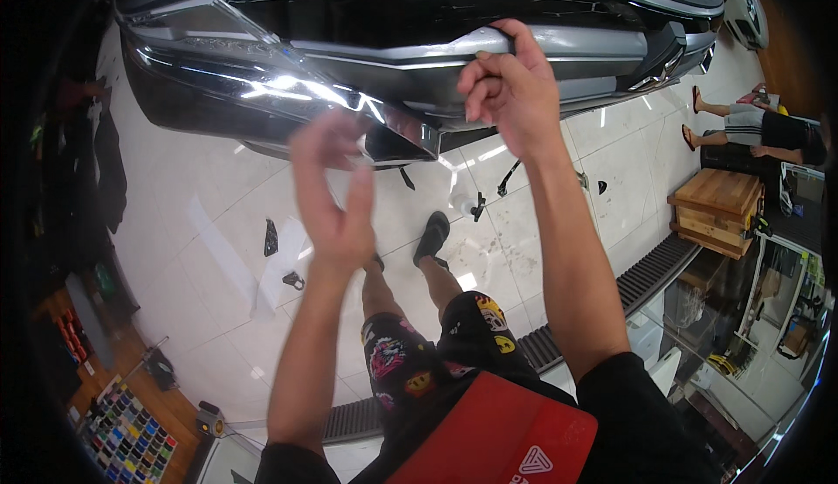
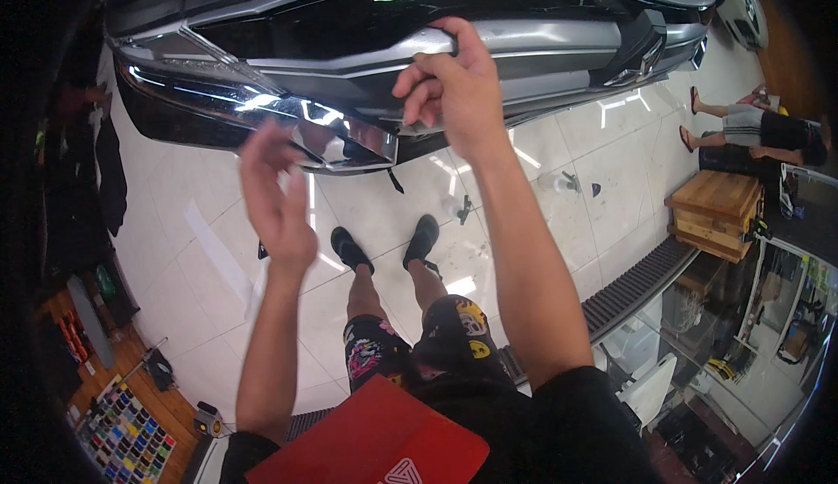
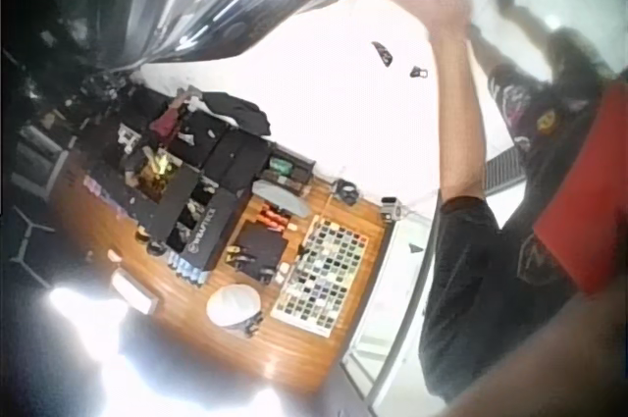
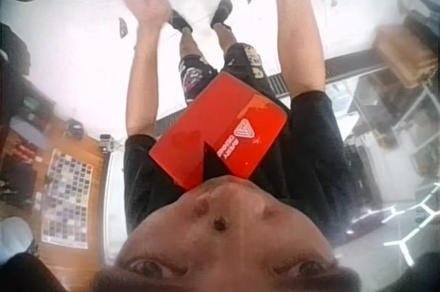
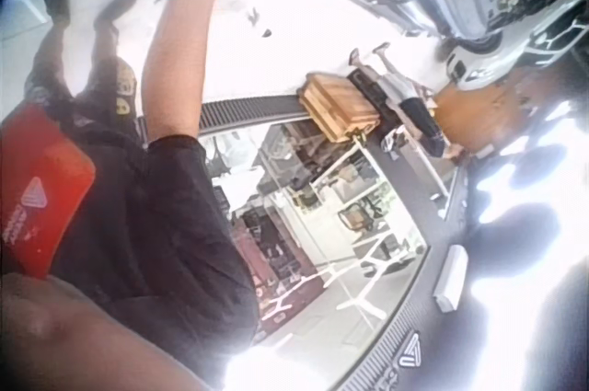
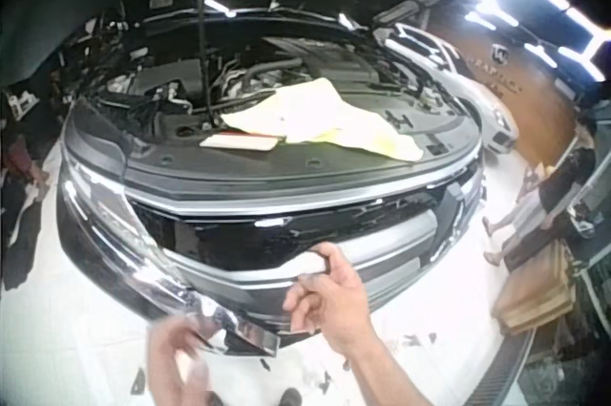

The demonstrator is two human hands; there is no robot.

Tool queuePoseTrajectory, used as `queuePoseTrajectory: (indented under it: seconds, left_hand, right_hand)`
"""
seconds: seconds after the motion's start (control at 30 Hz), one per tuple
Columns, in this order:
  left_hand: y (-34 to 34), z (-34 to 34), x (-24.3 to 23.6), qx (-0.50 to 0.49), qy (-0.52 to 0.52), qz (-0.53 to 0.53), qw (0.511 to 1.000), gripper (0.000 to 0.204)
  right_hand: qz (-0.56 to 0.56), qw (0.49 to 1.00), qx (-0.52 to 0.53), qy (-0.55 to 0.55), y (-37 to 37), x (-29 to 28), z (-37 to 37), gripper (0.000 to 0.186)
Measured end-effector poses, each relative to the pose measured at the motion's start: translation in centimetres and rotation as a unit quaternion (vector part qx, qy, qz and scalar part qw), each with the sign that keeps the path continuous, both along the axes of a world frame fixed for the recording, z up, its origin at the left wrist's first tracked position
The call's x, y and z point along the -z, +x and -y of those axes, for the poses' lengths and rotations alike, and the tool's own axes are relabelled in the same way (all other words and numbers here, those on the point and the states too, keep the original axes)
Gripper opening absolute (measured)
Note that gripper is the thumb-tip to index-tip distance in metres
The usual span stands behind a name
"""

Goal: The person applies a transparent protective film to the front bumper and headlight area of a black car. They use a yellow cloth to wipe the surface, a red squeegee to smooth the film and remove bubbles, and a knife to trim excess film along the edges.

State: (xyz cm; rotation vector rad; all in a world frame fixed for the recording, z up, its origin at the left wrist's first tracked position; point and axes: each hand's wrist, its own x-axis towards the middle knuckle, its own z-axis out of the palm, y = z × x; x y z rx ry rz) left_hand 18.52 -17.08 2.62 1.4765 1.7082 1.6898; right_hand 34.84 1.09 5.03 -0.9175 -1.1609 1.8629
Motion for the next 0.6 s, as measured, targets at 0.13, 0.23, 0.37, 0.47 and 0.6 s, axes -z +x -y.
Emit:
queuePoseTrajectory:
  seconds: [0.13,0.23,0.37,0.47,0.6]
  left_hand:
    - [4.8,1.9,0.2,0.046,-0.076,0.121,0.989,0.058]
    - [5.6,0.8,0.2,0.051,-0.082,0.13,0.987,0.057]
    - [5.9,-1.7,-0.1,0.058,-0.071,0.094,0.991,0.052]
    - [6.5,-3.8,-0.4,0.026,-0.046,0.111,0.992,0.051]
    - [6.6,-5.0,-0.6,0.036,-0.03,0.133,0.99,0.05]
  right_hand:
    - [-0.047,0.999,-0.02,-0.004,0.4,0.4,-0.9,0.032]
    - [-0.03,0.999,-0.044,0.001,0.9,0.5,-1.7,0.028]
    - [0.001,0.999,-0.041,0.003,0.8,0.1,-1.7,0.021]
    - [0.038,0.999,-0.035,0.014,0.5,-0.6,-1.8,0.02]
    - [0.034,0.999,-0.004,0.026,0.3,-0.3,-1.5,0.027]
